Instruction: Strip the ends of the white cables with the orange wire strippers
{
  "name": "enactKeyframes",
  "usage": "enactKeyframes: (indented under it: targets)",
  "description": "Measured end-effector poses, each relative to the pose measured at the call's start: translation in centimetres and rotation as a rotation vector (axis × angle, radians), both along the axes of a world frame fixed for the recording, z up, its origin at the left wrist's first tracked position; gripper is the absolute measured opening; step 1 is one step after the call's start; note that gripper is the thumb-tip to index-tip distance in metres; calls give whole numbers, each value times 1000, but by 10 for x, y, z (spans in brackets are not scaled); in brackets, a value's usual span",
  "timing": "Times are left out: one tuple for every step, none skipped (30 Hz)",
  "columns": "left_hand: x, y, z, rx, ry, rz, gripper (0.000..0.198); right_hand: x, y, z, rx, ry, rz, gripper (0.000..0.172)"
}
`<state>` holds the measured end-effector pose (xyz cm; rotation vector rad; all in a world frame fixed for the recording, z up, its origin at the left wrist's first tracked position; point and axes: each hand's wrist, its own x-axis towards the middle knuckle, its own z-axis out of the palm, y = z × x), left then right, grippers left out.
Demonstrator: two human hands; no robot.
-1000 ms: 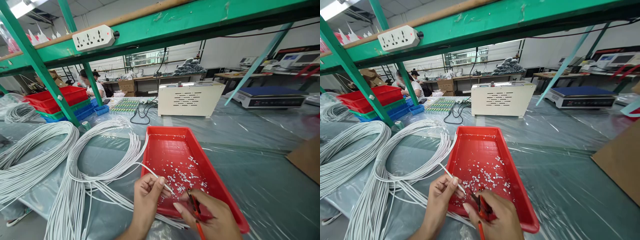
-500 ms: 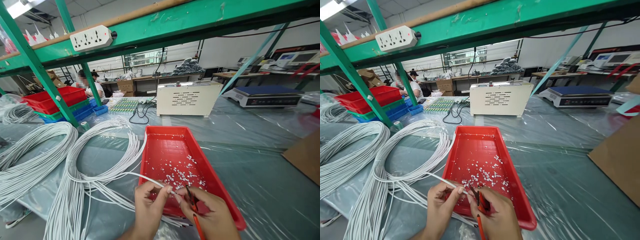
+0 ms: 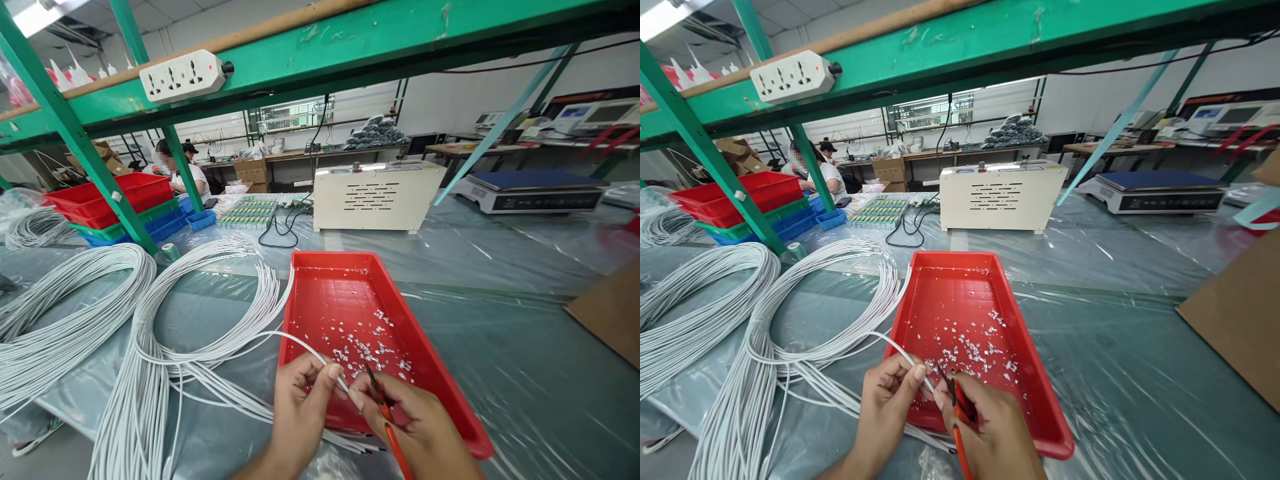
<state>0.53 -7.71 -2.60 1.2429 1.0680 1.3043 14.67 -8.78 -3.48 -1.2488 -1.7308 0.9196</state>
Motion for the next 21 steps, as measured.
enactKeyframes:
  targets:
    - [0, 1, 1, -11, -19, -20, 27, -1, 1, 3, -105, 57, 15, 21]
    - [0, 1, 2, -21, -35, -34, 26, -1, 2, 5, -194, 111, 33, 22]
    - [0, 1, 2, -30, -48, -45, 24, -1, 3, 7, -269, 162, 51, 23]
    - [0, 1, 3, -36, -57, -53, 23, 0, 4, 7, -334, 207, 66, 26]
    - [0, 1, 3, -41, -63, -59, 23, 0, 6, 7, -392, 249, 77, 28]
    - [0, 1, 3, -44, -72, -62, 22, 1, 7, 7, -436, 286, 86, 30]
    - [-1, 1, 3, -46, -80, -61, 22, 2, 8, 6, -463, 321, 98, 32]
    - [-2, 1, 3, -46, -87, -55, 21, 2, 10, 5, -476, 353, 111, 34]
    - [-2, 1, 3, -46, -93, -46, 21, 3, 11, 4, -476, 384, 117, 36]
    - [-3, 2, 3, -44, -100, -34, 20, 3, 12, 2, -471, 411, 119, 37]
    - [-4, 2, 3, -43, -109, -30, 20, 4, 12, 1, -458, 429, 108, 37]
    - [-5, 3, 3, -44, -119, -33, 19, 5, 13, 0, -440, 428, 89, 37]
    - [-5, 4, 3, -49, -131, -46, 19, 7, 13, -2, -414, 398, 57, 35]
    - [-6, 4, 4, -56, -150, -67, 19, 10, 14, -3, -366, 335, 14, 33]
    - [-6, 5, 4, -65, -173, -91, 19, 13, 14, -4, -286, 243, -39, 30]
    - [-6, 6, 4, -75, -200, -116, 20, 17, 15, -5, -171, 121, -107, 26]
    - [-7, 6, 3, -87, -229, -137, 20, 21, 16, -6, -35, -21, -176, 22]
    - [-7, 7, 3, -98, -258, -154, 20, 25, 18, -7, 104, -170, -240, 20]
    - [-7, 7, 3, -110, -286, -170, 20, 29, 19, -7, 219, -315, -292, 19]
    - [-7, 7, 2, -124, -311, -182, 20, 32, 21, -8, 298, -445, -322, 17]
    - [-7, 8, 2, -140, -333, -191, 19, 35, 23, -8, 342, -559, -343, 14]
